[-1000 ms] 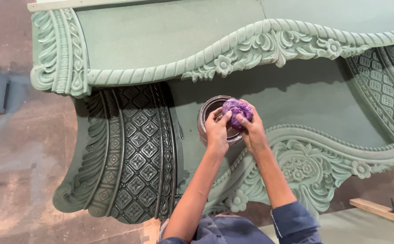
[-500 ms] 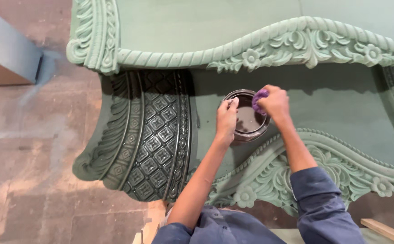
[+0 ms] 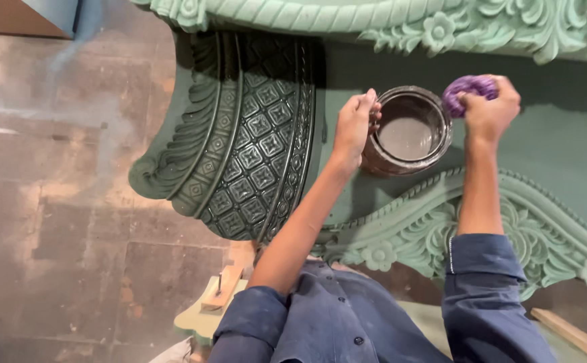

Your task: The person uses a purple cloth to wipe and clean the ornate, dark green carved leg of a large piece of furniture. They repeatedly dip the cloth into a metal bucket to re-saturate it before continuing to wipe the intricate patterns on the furniture leg.

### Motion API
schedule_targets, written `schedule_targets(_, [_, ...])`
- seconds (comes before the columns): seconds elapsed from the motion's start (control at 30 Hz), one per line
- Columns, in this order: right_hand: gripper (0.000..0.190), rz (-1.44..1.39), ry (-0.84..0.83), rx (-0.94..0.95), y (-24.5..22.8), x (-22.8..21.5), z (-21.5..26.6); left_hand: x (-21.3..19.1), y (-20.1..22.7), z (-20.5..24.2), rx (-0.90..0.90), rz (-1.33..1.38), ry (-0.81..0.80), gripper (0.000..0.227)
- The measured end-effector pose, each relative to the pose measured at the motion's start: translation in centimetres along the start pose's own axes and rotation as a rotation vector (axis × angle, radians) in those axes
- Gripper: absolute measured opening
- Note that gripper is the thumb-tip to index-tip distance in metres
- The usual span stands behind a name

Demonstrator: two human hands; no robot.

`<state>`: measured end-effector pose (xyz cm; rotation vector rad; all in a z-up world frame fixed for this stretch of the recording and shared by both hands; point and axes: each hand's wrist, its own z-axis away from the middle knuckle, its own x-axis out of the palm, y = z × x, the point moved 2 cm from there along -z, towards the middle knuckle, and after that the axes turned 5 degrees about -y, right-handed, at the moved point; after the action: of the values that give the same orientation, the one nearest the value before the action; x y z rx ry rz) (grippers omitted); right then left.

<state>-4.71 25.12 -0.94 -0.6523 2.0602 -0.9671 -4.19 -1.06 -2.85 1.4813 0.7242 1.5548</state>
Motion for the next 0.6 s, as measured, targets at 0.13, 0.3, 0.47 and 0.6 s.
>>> schedule_targets(0.13, [0.032, -0.841, -0.061, 0.309, 0.8, -0.7, 1.3, 0.3, 1.8, 0.1, -0.121, -0.027, -0.028, 0.032])
schedule_targets(0.3, [0.033, -1.587, 0.143, 0.835, 2.3, -1.5, 9.3, 0.7, 1.7, 2.5, 0.057, -0.295, -0.016, 0.033])
schedule_targets(0.47, [0.042, -1.83, 0.157, 0.827, 4.4, -2.6, 18.0, 4.0, -1.7, 7.4, 0.688, -1.112, -0.052, 0.028])
schedule_targets(0.6, [0.048, -1.839, 0.229, 0.888, 6.6, -4.7, 22.9, 5.4, -3.6, 6.9, 0.89, -1.369, -0.027, 0.04])
